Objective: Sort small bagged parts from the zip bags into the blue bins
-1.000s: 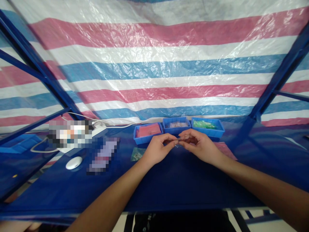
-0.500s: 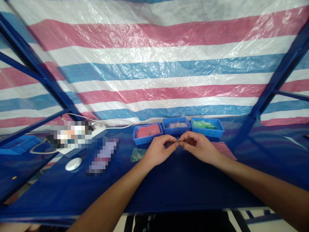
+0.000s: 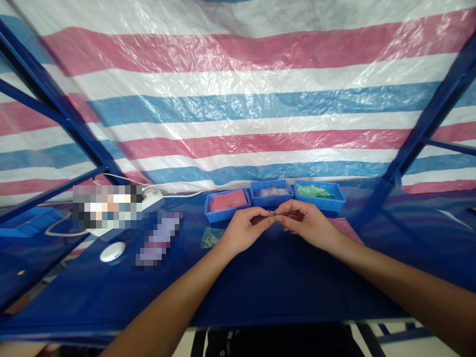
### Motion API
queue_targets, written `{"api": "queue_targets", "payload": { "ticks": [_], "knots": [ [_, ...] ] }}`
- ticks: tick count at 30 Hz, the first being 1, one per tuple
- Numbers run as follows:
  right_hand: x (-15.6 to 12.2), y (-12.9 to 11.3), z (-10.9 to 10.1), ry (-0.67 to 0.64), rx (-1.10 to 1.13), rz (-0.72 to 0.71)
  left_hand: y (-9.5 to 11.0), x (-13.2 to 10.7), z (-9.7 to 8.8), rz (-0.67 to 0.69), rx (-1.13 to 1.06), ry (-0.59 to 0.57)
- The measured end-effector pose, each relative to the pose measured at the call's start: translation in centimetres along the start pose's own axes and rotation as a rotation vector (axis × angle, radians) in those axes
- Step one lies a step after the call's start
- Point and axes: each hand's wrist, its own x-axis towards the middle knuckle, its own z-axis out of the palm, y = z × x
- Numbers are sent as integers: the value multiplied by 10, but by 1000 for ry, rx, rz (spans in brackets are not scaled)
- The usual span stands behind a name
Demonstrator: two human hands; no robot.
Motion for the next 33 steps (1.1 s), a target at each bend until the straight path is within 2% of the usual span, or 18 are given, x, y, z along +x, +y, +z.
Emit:
{"api": "queue_targets", "payload": {
  "ticks": [9, 15, 18, 24, 28, 31, 33],
  "knots": [
    [4, 7, -4, -1, 103, 122, -7, 5, 3, -137, -295, -13],
    [4, 3, -4, -8, 135, 132, -9, 4, 3, -175, -457, -15],
    [4, 5, -5, -10, 89, 107, -7, 5, 1, -129, -438, -23],
    [8, 18, -13, 51, -85, -176, -10, 7, -1, -26, -344, 22],
    [10, 23, -15, 76, -147, -204, -11, 6, -2, -97, -317, 34],
    [9, 23, -13, 26, -129, -178, -10, 6, -3, -142, -255, 34],
    [6, 20, -11, 0, -140, -149, -10, 6, -3, -125, -232, 56]
  ]
}}
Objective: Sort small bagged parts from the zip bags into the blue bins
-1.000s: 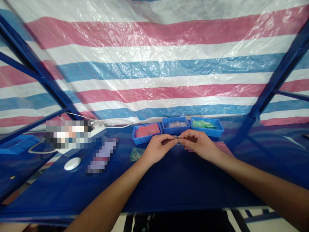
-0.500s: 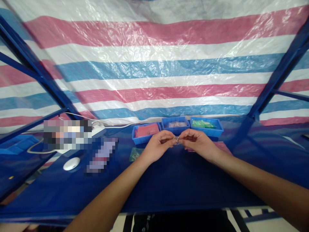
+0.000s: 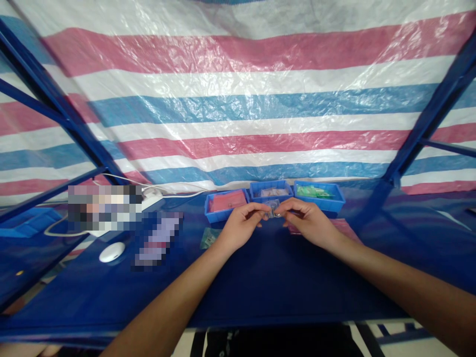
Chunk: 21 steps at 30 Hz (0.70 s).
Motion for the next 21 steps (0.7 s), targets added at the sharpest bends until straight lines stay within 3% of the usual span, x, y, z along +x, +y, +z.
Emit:
{"api": "queue_targets", "payload": {
  "ticks": [6, 10, 15, 21],
  "knots": [
    [0, -13, 5, 39, -182, -114, -5, 3, 1, 115, -19, 83],
    [11, -1, 4, 58, -44, 16, -6, 2, -1, 101, 61, 138],
    [21, 22, -1, 70, -53, 158, 6, -5, -2, 168, 332, 88],
    [22, 25, -6, 60, -230, 74, 23, -13, 4, 391, 610, -79]
  ]
}}
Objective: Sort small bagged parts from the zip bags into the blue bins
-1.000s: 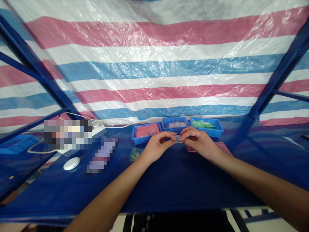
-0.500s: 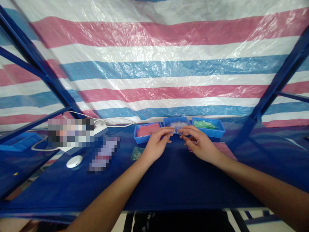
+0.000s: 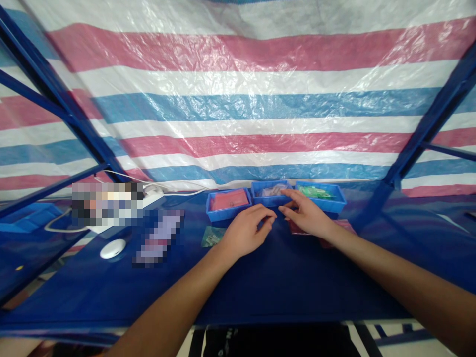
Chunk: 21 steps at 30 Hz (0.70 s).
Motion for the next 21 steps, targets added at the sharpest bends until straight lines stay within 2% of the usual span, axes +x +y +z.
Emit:
{"api": "queue_targets", "payload": {
  "ticks": [7, 15, 19, 21],
  "knots": [
    [-1, 7, -3, 67, -80, -33, -1, -3, 0, 27, 117, -90],
    [-16, -15, -5, 36, -109, -128, 16, -9, -24, -11, 320, -229],
    [-21, -23, -4, 3, -96, -113, 29, -35, -33, -196, 549, -192],
    [-23, -25, -4, 1, -94, -122, 32, -53, -35, -359, 656, -122]
  ]
}}
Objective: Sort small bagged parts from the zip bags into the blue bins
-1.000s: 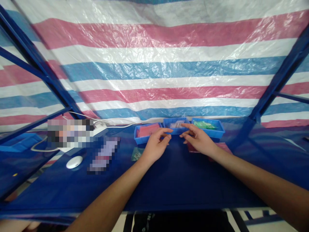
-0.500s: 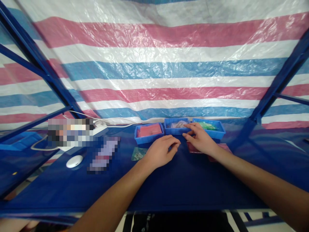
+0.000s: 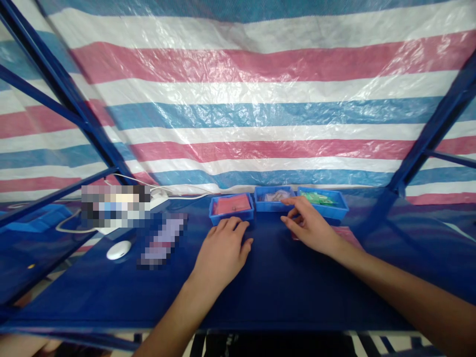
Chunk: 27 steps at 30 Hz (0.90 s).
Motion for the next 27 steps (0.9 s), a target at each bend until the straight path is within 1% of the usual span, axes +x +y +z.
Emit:
{"api": "queue_targets", "payload": {
  "ticks": [1, 2, 4, 6, 9, 13, 15, 17, 18, 19, 21, 22, 24, 27],
  "knots": [
    [0, -2, 0, 0, 0, -8, -2, -8, 1, -99, 45, 15],
    [0, -3, 1, -2, 0, -18, -5, -15, 3, -169, 85, 3],
    [-1, -7, 2, -4, 4, -37, -10, -26, 6, -232, 135, -40],
    [-2, -11, 3, -10, 1, -52, -13, -30, 8, -203, 131, -72],
    [-3, -14, 4, -21, -20, -58, -13, -27, 10, -111, 48, -87],
    [-4, -14, 4, -44, -17, -45, -1, -8, 8, 34, -125, -75],
    [-3, -14, 3, -58, -13, -63, 7, 8, 4, 143, -278, -68],
    [-2, -15, 1, -99, -19, -110, 15, 27, 0, 281, -433, -100],
    [-2, -15, 1, -126, -16, -125, 18, 38, -1, 320, -514, -108],
    [-1, -15, 0, -152, -1, -124, 21, 48, 0, 329, -593, -106],
    [-1, -14, -2, -164, 75, -67, 24, 65, 7, 275, -727, -33],
    [-1, -13, -3, -149, 122, -22, 24, 71, 13, 242, -786, -5],
    [0, -10, -4, -125, 199, 61, 22, 78, 29, 179, -948, 19],
    [0, -5, -2, -156, 265, 140, 17, 78, 52, 100, -1190, -1]
  ]
}}
